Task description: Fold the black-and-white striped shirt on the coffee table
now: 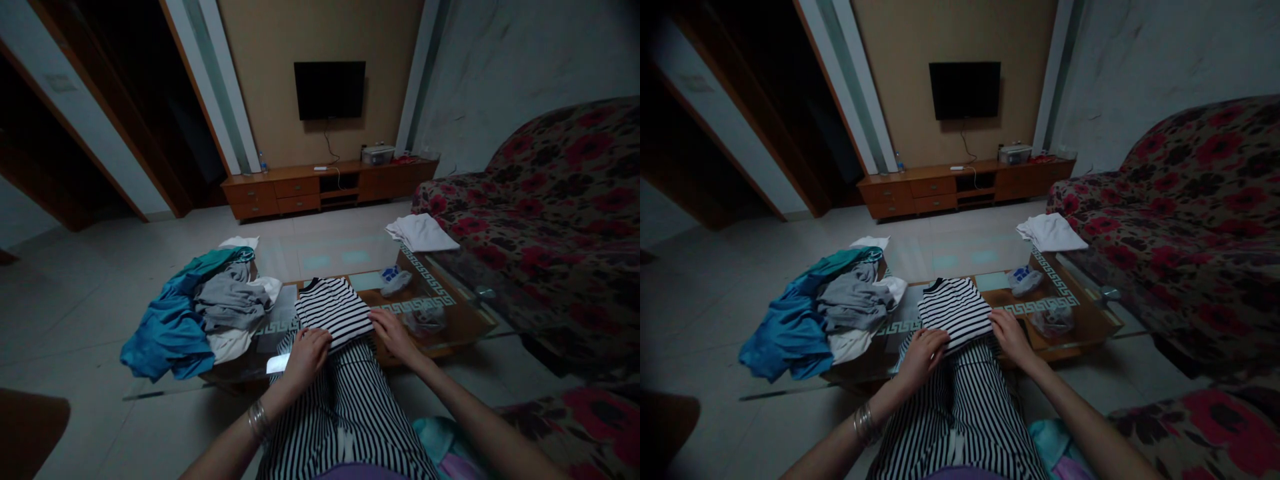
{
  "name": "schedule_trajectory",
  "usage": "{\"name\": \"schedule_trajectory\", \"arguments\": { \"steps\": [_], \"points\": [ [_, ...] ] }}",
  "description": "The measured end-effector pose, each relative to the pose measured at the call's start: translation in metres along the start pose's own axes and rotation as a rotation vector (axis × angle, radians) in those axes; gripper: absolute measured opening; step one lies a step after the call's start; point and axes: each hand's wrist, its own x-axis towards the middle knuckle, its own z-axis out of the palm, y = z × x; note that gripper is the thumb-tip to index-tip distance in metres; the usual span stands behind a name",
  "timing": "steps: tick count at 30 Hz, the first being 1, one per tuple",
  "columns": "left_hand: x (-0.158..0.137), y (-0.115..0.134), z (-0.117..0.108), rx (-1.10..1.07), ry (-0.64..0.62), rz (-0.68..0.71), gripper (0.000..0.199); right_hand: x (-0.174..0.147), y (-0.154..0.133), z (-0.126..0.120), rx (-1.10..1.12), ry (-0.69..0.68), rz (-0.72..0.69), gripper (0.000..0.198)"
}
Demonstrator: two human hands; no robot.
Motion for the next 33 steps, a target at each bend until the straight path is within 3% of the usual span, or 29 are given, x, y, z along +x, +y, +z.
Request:
{"name": "schedule_trajectory", "arguments": {
  "steps": [3,7,10,14,16,18,20,22,28,33],
  "points": [
    [0.036,-0.013,-0.006,-0.082,0.122,-0.131,0.027,0.02,-0.004,-0.002,-0.137,0.041,0.251,0.029],
    [0.064,-0.037,-0.008,-0.048,0.283,-0.383,0.025,0.031,-0.01,0.002,-0.267,0.073,0.25,0.027],
    [0.054,-0.038,-0.011,0.017,0.233,-0.491,0.019,0.03,-0.011,0.004,-0.252,0.067,0.206,0.026],
    [0.027,-0.018,0.0,-0.121,0.047,-0.62,0.029,0.028,0.001,0.012,-0.2,0.074,0.313,0.031],
    [0.02,-0.004,0.01,-0.268,0.069,-0.636,0.028,0.028,0.009,0.018,-0.081,0.033,0.362,0.03],
    [0.018,0.01,0.018,-0.384,0.218,-0.598,0.024,0.026,0.015,0.023,0.086,0.018,0.38,0.027],
    [0.014,0.025,0.024,-0.418,0.382,-0.515,0.018,0.021,0.017,0.025,0.242,0.081,0.395,0.03],
    [0.008,0.038,0.027,-0.385,0.457,-0.43,0.014,0.013,0.016,0.025,0.354,0.163,0.385,0.032],
    [-0.026,0.057,0.043,-0.39,0.395,-0.399,0.014,-0.004,0.01,0.023,0.399,0.198,0.366,0.035],
    [-0.03,0.041,0.047,-0.787,0.439,-0.639,0.027,0.007,0.017,0.013,0.327,-0.001,0.436,0.04]
  ]
}}
